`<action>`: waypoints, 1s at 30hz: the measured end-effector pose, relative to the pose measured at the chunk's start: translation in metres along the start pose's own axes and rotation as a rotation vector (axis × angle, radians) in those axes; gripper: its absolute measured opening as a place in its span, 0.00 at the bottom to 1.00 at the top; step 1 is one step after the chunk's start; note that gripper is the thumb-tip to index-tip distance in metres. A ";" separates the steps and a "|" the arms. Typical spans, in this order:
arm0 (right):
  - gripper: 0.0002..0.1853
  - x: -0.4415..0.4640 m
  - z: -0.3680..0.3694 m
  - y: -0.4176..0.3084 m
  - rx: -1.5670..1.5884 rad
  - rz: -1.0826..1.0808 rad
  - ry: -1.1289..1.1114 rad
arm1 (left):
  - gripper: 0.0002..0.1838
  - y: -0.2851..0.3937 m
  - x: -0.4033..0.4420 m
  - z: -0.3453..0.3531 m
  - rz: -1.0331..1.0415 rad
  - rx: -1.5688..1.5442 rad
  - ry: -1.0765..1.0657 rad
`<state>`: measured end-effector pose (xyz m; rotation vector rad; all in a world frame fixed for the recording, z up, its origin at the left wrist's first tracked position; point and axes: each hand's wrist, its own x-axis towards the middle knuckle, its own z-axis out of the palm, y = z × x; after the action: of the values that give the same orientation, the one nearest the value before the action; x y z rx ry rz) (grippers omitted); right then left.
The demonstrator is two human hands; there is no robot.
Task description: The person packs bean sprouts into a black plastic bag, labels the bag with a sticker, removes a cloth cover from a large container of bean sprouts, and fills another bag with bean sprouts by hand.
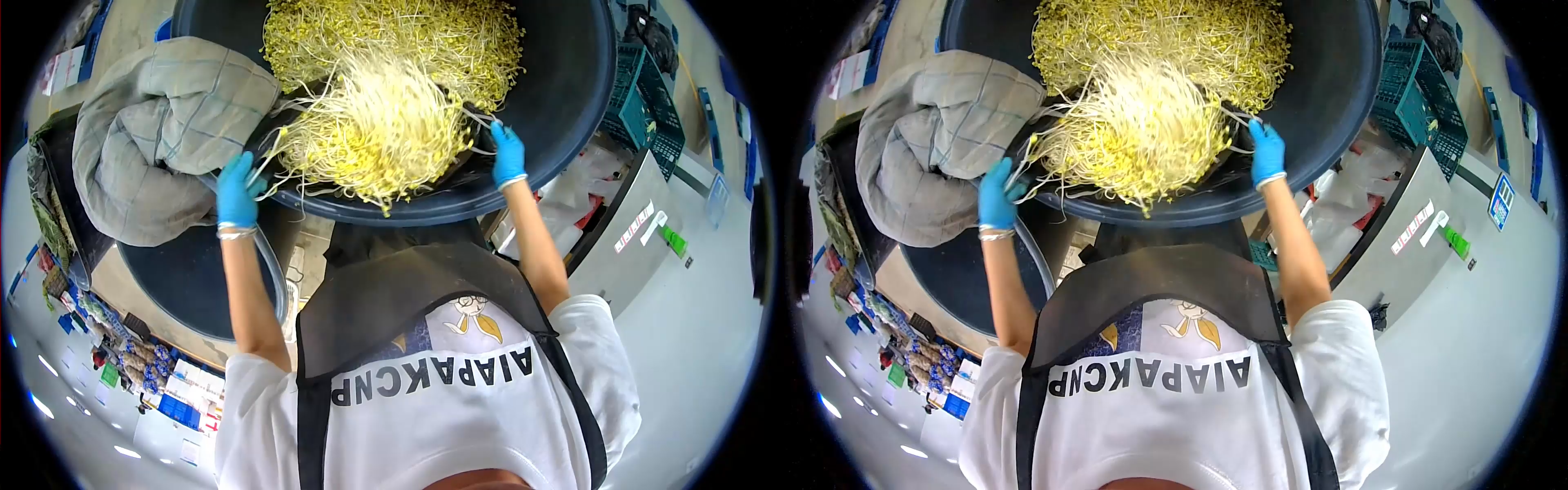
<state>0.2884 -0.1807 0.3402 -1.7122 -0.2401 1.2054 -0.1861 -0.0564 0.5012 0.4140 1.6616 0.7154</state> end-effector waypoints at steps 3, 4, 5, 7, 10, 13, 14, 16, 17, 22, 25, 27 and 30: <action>0.14 -0.034 -0.007 -0.096 -0.214 -0.023 -0.216 | 0.03 0.050 -0.070 -0.003 0.074 -0.037 -0.069; 0.17 -0.051 -0.004 -0.134 -0.357 -0.088 -0.274 | 0.03 0.063 -0.095 -0.003 0.105 -0.054 -0.050; 0.20 -0.062 -0.006 -0.156 -0.501 -0.149 -0.330 | 0.02 0.073 -0.114 -0.013 0.137 -0.046 -0.031; 0.24 -0.046 -0.034 -0.164 -1.141 -0.458 -0.228 | 0.07 0.087 -0.137 -0.037 0.291 -0.060 0.011; 0.20 0.000 -0.040 -0.151 -1.480 -0.450 0.051 | 0.13 0.065 -0.115 -0.050 0.380 -0.064 0.152; 0.14 0.007 -0.016 -0.180 -1.185 -0.746 0.134 | 0.10 0.035 -0.086 -0.045 0.186 -0.090 0.171; 0.09 0.002 -0.012 -0.190 -1.167 -0.766 0.171 | 0.06 0.021 -0.080 -0.043 0.095 -0.115 0.110; 0.07 0.009 -0.041 -0.209 -1.117 -1.111 0.287 | 0.05 -0.018 -0.066 -0.035 0.014 -0.141 0.065; 0.08 0.024 -0.075 -0.219 -0.818 -0.651 0.168 | 0.05 -0.030 -0.060 -0.030 -0.017 -0.160 0.056; 0.17 -0.017 -0.084 -0.235 -0.650 -0.330 -0.125 | 0.04 0.012 -0.104 0.006 0.028 -0.129 -0.141; 0.40 -0.023 -0.025 -0.156 -0.481 0.013 -0.268 | 0.04 0.013 -0.104 0.010 0.041 -0.160 -0.144; 0.57 0.007 0.008 -0.074 -0.517 0.014 -0.128 | 0.05 0.008 -0.101 0.010 0.068 -0.159 -0.144; 0.56 0.055 0.046 0.039 -0.317 0.110 -0.170 | 0.05 0.004 -0.107 0.015 0.094 -0.077 -0.085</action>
<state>0.2648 -0.1372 0.2752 -1.9136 -0.4660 1.4573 -0.1485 -0.1164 0.5826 0.4635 1.5375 0.8183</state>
